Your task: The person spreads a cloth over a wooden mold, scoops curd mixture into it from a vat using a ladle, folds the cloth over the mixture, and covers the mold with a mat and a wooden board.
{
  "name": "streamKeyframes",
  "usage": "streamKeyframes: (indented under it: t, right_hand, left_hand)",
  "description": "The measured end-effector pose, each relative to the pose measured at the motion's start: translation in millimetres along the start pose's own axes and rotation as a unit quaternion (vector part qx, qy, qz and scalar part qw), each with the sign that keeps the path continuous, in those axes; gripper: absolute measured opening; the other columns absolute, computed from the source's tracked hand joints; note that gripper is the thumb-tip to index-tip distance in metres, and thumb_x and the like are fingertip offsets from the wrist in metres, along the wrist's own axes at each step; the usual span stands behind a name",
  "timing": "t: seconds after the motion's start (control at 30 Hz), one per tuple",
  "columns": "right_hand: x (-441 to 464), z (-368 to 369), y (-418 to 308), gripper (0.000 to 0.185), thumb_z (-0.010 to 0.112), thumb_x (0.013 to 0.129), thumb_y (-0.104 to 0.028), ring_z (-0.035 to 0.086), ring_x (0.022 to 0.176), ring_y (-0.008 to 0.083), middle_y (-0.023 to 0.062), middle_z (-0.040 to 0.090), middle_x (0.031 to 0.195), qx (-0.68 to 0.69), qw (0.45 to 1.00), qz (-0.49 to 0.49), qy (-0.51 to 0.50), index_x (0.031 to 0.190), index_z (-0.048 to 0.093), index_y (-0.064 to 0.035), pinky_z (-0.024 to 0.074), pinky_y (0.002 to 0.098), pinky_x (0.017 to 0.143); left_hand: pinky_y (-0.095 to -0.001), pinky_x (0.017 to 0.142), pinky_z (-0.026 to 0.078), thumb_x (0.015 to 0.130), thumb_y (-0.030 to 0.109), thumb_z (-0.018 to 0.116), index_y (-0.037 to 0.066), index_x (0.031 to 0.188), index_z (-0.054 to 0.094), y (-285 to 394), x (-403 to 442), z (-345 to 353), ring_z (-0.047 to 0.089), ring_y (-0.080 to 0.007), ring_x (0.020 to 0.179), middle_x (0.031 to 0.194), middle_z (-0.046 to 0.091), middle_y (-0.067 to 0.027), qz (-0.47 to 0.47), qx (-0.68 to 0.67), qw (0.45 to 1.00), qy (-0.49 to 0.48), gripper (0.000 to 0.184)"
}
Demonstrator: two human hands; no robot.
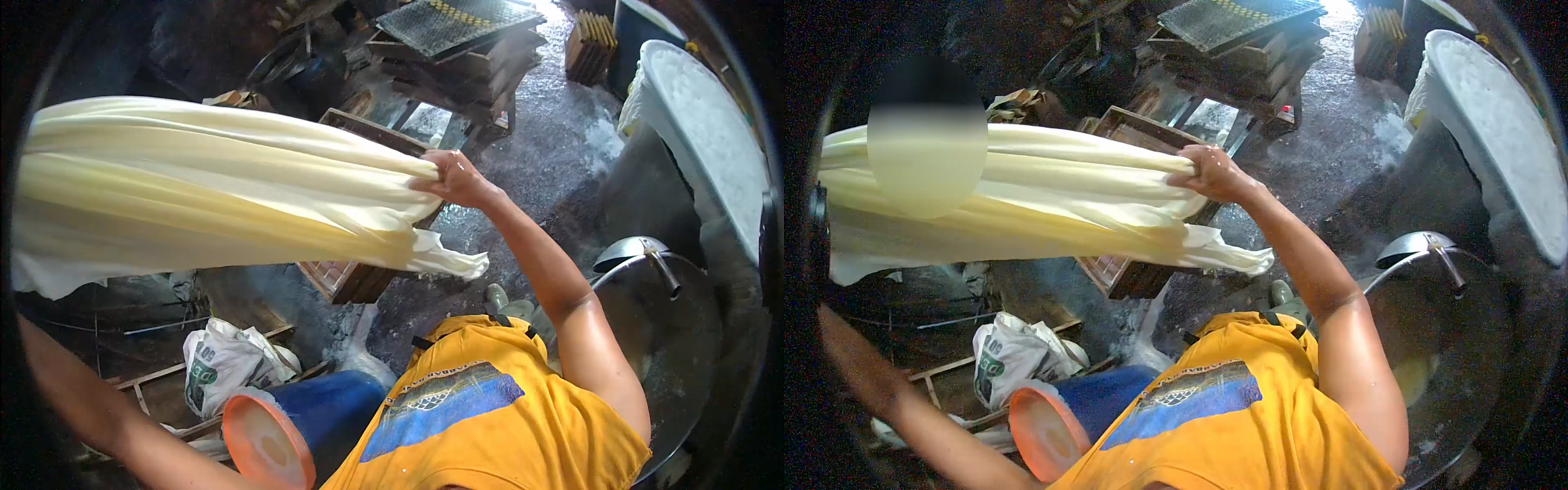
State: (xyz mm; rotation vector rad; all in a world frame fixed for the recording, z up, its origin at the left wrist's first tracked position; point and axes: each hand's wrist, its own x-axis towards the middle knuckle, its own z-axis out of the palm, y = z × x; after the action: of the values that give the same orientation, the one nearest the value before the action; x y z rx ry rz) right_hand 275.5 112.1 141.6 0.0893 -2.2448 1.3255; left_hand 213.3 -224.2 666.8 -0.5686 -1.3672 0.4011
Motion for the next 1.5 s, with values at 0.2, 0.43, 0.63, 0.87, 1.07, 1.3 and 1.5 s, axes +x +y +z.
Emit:
streamKeyframes:
  t: [0.2, 0.43, 0.63, 0.87, 1.07, 1.3, 1.5]
  right_hand:
    - [-10, 28, 41, 0.036, 0.060, 0.088, -0.038, 0.056, 0.073, 0.0316, 0.0154, 0.062, 0.083, -0.016, 0.999, 0.040, -0.006, 0.087, 0.061, -0.0020, 0.0445, 0.0408, 0.067]
    - [-20, -21, 22, 0.050, 0.069, 0.077, -0.048, 0.060, 0.078, 0.0187, 0.0098, 0.064, 0.084, 0.147, 0.971, 0.189, -0.021, 0.095, 0.064, -0.0013, 0.0497, 0.0349, 0.065]
    - [36, -156, -22, 0.054, 0.073, 0.077, -0.025, 0.060, 0.082, 0.0157, 0.0107, 0.062, 0.100, -0.088, 0.991, 0.101, -0.024, 0.122, 0.051, -0.0048, 0.0513, 0.0282, 0.065]
    - [141, -299, -131, 0.037, 0.053, 0.093, -0.019, 0.034, 0.129, 0.0257, 0.0105, 0.038, 0.140, -0.761, 0.640, 0.004, 0.104, 0.130, 0.051, -0.0204, 0.0290, 0.0392, 0.106]
    - [157, -272, -164, 0.037, 0.056, 0.089, -0.019, 0.039, 0.120, 0.0254, 0.0110, 0.043, 0.130, -0.525, 0.844, -0.062, 0.085, 0.126, 0.052, -0.0175, 0.0333, 0.0386, 0.100]
    - [154, -256, -168, 0.039, 0.061, 0.084, -0.020, 0.045, 0.109, 0.0251, 0.0116, 0.049, 0.119, -0.474, 0.878, -0.064, -0.001, 0.122, 0.054, -0.0141, 0.0384, 0.0379, 0.093]
    - [147, -248, -164, 0.040, 0.064, 0.080, -0.021, 0.051, 0.100, 0.0248, 0.0121, 0.054, 0.110, -0.465, 0.878, -0.064, -0.089, 0.118, 0.056, -0.0112, 0.0427, 0.0373, 0.087]
  left_hand:
    - [-0.0457, 0.054, 0.045, 0.075, 0.024, 0.068, 0.001, 0.069, 0.058, -36, -30, -6, 0.059, -0.0341, 0.061, 0.065, 0.058, -0.0181, -0.042, -0.050, 0.993, -0.094, 0.026]
    - [-0.0461, 0.058, 0.045, 0.076, 0.026, 0.067, 0.001, 0.079, 0.057, -72, -62, -14, 0.058, -0.0333, 0.067, 0.073, 0.058, -0.0183, -0.100, -0.085, 0.974, -0.186, 0.027]
    - [-0.0464, 0.062, 0.045, 0.077, 0.028, 0.067, 0.002, 0.088, 0.056, -103, -91, -31, 0.057, -0.0327, 0.073, 0.079, 0.058, -0.0185, -0.157, -0.087, 0.953, -0.244, 0.031]
    - [-0.0468, 0.066, 0.045, 0.078, 0.030, 0.067, 0.002, 0.098, 0.055, -131, -116, -46, 0.057, -0.0319, 0.079, 0.087, 0.057, -0.0187, -0.215, -0.089, 0.930, -0.285, 0.036]
    - [-0.0471, 0.070, 0.045, 0.079, 0.032, 0.067, 0.002, 0.106, 0.054, -158, -143, -61, 0.056, -0.0312, 0.085, 0.093, 0.057, -0.0189, -0.276, -0.090, 0.902, -0.318, 0.042]
    - [-0.0475, 0.074, 0.045, 0.081, 0.034, 0.067, 0.003, 0.116, 0.053, -205, -185, -72, 0.055, -0.0304, 0.091, 0.101, 0.057, -0.0191, -0.412, -0.135, 0.802, -0.410, 0.049]
    - [-0.0259, 0.069, 0.043, 0.085, 0.027, 0.060, 0.005, 0.101, 0.058, -204, -301, -36, 0.048, -0.0094, 0.075, 0.087, 0.053, 0.0023, -0.346, -0.298, 0.625, -0.633, 0.028]
